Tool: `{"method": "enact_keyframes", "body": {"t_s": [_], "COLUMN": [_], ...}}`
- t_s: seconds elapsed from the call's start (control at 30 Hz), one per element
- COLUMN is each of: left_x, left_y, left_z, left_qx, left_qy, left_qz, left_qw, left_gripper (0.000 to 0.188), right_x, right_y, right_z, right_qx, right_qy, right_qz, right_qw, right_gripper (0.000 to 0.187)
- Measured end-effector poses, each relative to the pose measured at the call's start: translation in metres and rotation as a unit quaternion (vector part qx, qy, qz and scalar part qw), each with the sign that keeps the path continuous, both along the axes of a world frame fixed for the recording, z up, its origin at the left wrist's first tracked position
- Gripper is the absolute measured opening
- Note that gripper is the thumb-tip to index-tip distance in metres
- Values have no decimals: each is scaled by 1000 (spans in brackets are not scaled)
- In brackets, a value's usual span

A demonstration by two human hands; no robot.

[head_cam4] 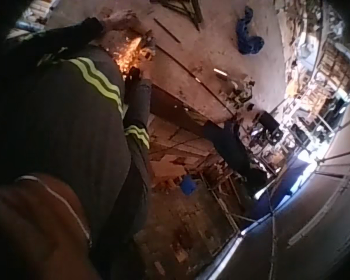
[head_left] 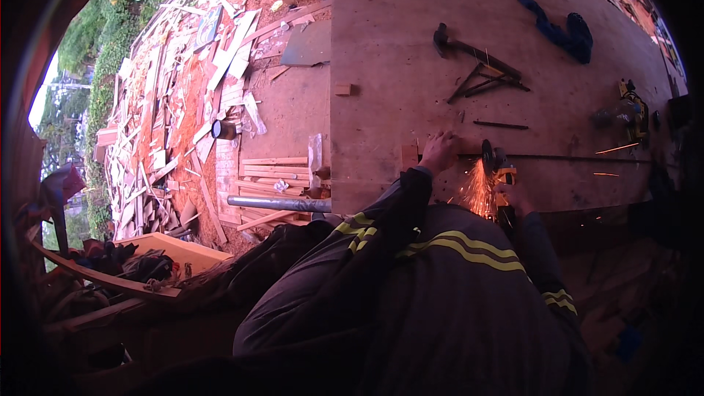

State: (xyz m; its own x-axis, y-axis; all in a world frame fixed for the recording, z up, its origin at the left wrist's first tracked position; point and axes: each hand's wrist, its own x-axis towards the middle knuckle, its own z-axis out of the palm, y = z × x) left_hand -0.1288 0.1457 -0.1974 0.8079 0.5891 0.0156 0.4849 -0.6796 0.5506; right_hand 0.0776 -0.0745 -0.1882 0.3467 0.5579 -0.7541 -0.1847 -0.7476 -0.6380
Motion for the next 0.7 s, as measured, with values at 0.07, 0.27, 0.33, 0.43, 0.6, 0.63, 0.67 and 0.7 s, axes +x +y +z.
{"method": "enact_keyframes", "body": {"t_s": [0.07, 0.27, 0.33, 0.43, 0.6, 0.63, 0.67, 0.7], "left_x": [5, 1, 1, 2, 0, 0, 0, 0], "left_y": [-2, 1, 1, 1, 1, 1, 0, 0], "left_z": [2, -10, -9, -7, -10, -11, -11, -10], "left_qx": [-8, -12, -16, -28, -6, 1, 1, -3], "left_qy": [4, -22, -8, -3, -15, -25, -25, -28], "left_qz": [-3, 1, 6, 6, 9, 10, 9, 10], "left_qw": [1000, 1000, 1000, 1000, 1000, 1000, 1000, 1000], "left_gripper": [52, 40, 39, 39, 44, 47, 47, 46], "right_x": [4, -4, -5, -3, -2, -3, -3, -2], "right_y": [-6, 7, 11, 7, 6, 7, 6, 6], "right_z": [-3, 18, 28, 15, 14, 15, 14, 15], "right_qx": [23, -12, -25, 6, -3, 5, 5, 7], "right_qy": [-27, -3, 21, -19, -21, -26, -26, -24], "right_qz": [8, -11, -1, 3, 10, 15, 15, 20], "right_qw": [999, 1000, 999, 1000, 1000, 1000, 1000, 999], "right_gripper": [17, 16, 17, 17, 17, 17, 17, 17]}}
